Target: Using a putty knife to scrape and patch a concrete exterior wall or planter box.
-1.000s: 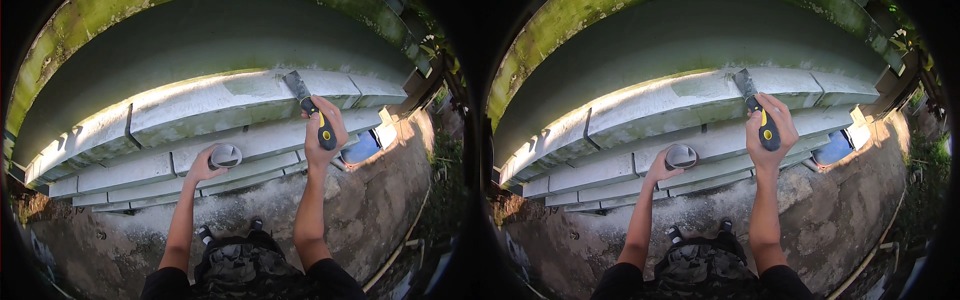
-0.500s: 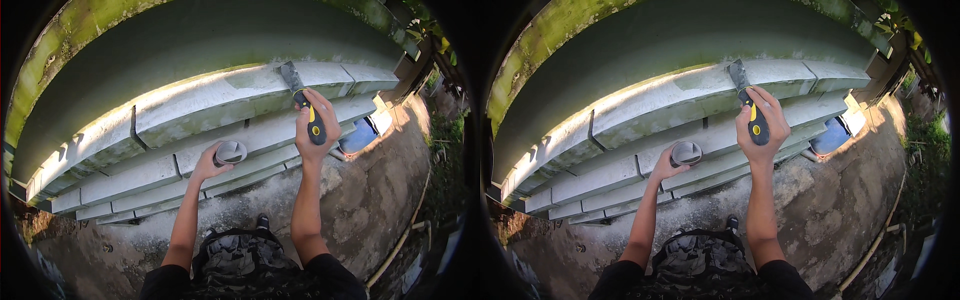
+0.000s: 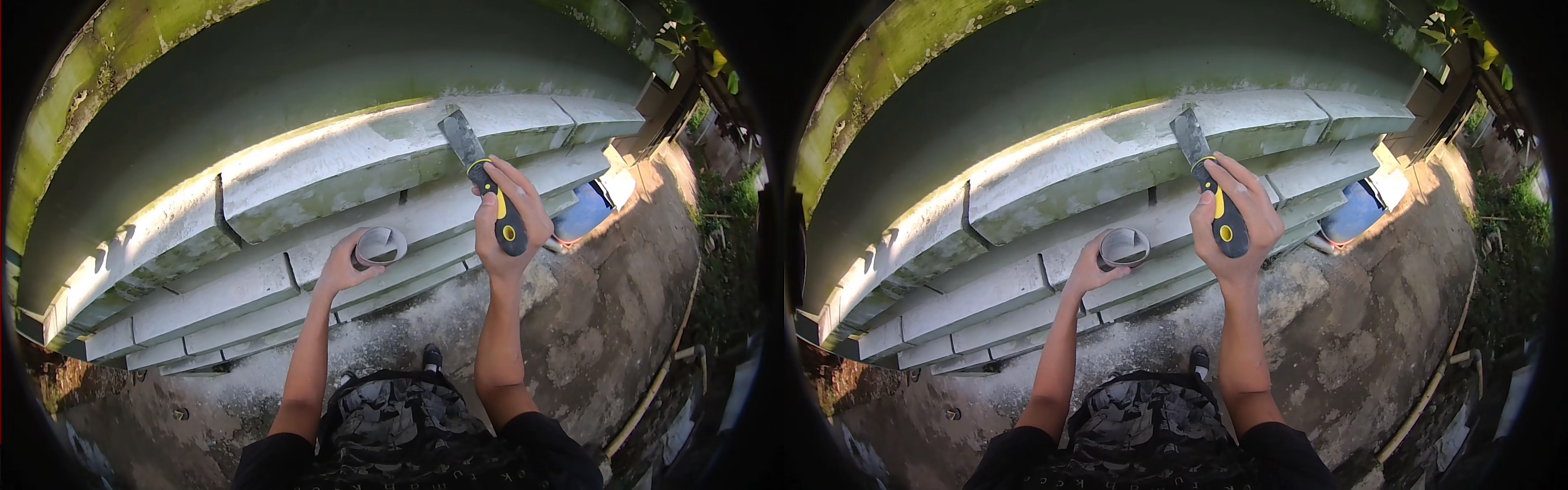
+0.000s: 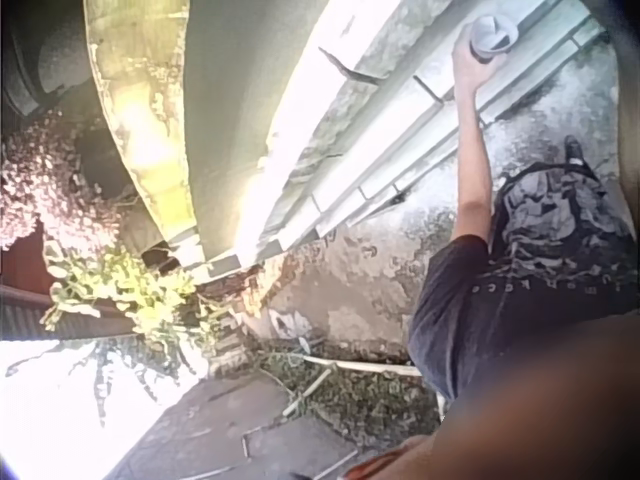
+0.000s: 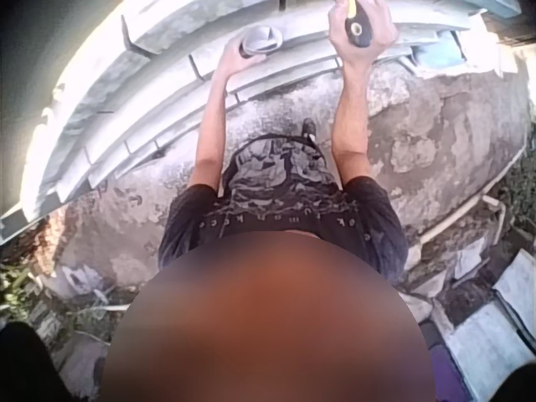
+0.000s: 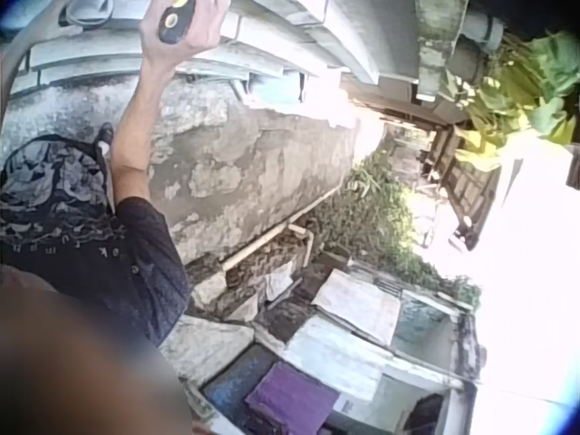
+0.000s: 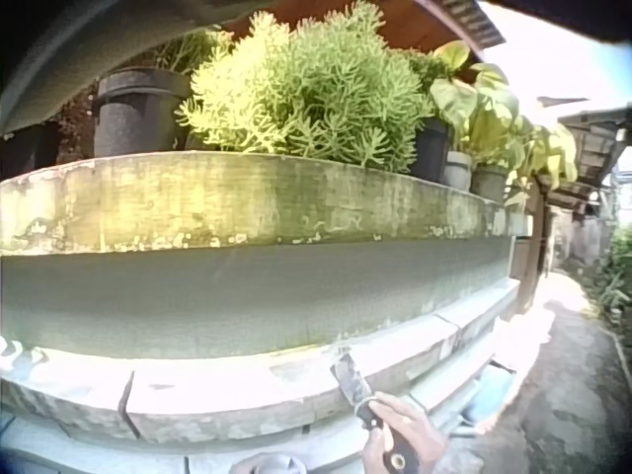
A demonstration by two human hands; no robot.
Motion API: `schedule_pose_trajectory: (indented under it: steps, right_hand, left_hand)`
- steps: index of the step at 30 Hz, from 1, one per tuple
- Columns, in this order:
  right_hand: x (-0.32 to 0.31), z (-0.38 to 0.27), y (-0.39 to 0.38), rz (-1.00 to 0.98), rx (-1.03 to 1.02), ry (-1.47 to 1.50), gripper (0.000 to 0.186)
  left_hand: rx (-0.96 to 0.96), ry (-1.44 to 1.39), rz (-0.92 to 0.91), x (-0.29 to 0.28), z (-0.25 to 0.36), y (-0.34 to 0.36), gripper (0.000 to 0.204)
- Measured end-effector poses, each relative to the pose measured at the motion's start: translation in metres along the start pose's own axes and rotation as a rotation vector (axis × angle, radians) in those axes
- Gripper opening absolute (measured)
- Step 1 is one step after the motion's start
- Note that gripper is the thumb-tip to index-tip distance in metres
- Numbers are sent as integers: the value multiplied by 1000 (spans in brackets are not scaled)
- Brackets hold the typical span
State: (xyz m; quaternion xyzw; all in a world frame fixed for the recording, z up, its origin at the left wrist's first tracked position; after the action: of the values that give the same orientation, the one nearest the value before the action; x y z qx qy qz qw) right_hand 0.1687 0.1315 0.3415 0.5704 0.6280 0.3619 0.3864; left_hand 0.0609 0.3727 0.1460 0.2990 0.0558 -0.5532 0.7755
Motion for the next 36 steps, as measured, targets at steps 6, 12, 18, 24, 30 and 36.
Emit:
schedule_pose_trajectory:
  steps: [6,12,18,24,30,36]
  right_hand:
    - [-7,-10,3,13,24,-5,30]
    - [-2,-6,4,3,38,19,28]
    - [7,-3,7,87,26,-89,25]
    - [21,-3,6,76,35,-8,26]
    - [35,-19,0,-5,-24,-32,25]
    - [38,-14,0,167,38,-170,27]
  left_hand:
    - [-3,23,-1,0,1,1,69]
    - [3,11,-11,-1,3,2,68]
    - [8,16,-1,0,5,1,68]
    - [10,27,-9,0,2,2,69]
    - [-2,39,-10,0,0,0,70]
    - [13,49,-9,-1,-1,0,71]
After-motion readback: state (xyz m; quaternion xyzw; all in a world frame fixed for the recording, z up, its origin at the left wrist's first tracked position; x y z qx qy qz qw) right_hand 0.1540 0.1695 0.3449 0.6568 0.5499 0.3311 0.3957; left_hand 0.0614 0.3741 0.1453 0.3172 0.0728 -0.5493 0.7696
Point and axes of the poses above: each hand's wrist, its own y-axis towards the middle knuckle, its own x-axis out of the palm, z = x × y, the point moved 2 cm from there along y, towards the middle knuckle
